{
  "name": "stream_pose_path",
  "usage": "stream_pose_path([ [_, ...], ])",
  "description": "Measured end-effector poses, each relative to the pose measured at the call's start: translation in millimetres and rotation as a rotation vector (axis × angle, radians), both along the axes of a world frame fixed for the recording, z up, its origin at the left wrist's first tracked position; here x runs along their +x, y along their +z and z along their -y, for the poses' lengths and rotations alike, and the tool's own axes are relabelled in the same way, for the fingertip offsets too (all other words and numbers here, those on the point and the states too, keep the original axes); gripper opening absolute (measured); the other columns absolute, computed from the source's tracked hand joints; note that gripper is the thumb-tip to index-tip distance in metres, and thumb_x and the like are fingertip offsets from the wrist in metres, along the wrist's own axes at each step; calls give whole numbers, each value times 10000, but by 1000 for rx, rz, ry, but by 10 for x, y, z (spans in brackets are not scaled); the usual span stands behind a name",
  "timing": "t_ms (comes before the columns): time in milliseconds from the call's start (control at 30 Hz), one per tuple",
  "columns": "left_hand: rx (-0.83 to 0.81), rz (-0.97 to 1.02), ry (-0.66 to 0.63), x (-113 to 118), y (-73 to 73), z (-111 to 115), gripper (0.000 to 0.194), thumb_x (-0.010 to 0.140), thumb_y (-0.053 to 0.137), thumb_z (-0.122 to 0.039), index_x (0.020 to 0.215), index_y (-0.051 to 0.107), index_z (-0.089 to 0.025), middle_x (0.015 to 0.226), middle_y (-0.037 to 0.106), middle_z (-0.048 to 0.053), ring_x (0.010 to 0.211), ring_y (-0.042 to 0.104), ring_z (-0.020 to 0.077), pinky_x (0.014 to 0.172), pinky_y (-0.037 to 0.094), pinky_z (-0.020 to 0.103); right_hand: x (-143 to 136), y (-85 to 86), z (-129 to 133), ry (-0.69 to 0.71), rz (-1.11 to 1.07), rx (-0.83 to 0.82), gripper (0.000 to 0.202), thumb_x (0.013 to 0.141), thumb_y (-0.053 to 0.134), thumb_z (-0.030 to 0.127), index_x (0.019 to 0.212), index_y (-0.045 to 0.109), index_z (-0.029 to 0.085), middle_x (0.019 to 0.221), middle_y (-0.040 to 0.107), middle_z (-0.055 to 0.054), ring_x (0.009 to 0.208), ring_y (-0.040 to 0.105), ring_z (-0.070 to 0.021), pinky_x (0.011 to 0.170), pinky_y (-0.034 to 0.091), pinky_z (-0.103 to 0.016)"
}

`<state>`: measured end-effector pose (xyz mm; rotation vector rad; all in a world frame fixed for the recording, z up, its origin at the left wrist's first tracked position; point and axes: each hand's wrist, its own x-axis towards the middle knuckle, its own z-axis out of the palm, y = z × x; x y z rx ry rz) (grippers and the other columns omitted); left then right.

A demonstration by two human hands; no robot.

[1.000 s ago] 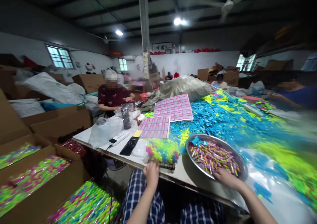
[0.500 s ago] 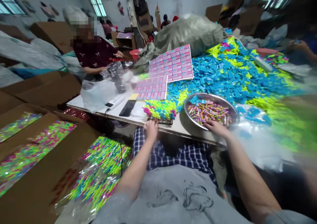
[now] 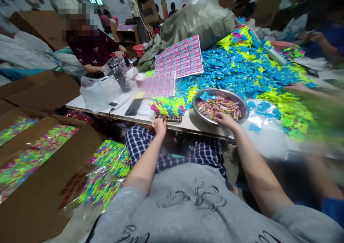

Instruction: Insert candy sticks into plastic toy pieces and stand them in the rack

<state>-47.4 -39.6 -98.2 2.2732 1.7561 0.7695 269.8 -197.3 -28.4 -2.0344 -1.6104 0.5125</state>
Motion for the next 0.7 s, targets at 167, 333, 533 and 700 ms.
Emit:
stream_pose_path([
  [167,10,-11,12,1,20,-1,270,846,414,-345,998,599,-222,1005,605,76,999,459,234,848,255,384,-51,-23,19,-82,23,48,271,773,503,331,963,566,149,727,624,-23,617,541,-145,538,374,-221],
  [333,29,-25,10,1,17,-10,275,848,411,-344,1022,589,-227,1005,606,74,1009,455,231,839,264,370,-77,-40,68,-160,40,100,289,772,502,342,999,571,178,742,628,-23,640,554,-154,538,367,-222],
  [533,41,-29,-5,3,18,-37,279,854,393,-332,1012,589,-212,981,601,86,1005,458,242,850,261,381,-112,-17,89,-209,71,122,241,775,528,382,910,630,210,867,657,-41,766,576,-183,627,399,-240],
  [700,18,-25,-13,18,-4,-82,281,851,399,-347,1014,587,-217,992,591,84,1014,451,252,856,255,395,-148,21,67,-254,104,85,253,780,522,378,931,632,207,868,661,-45,756,576,-191,623,389,-252],
])
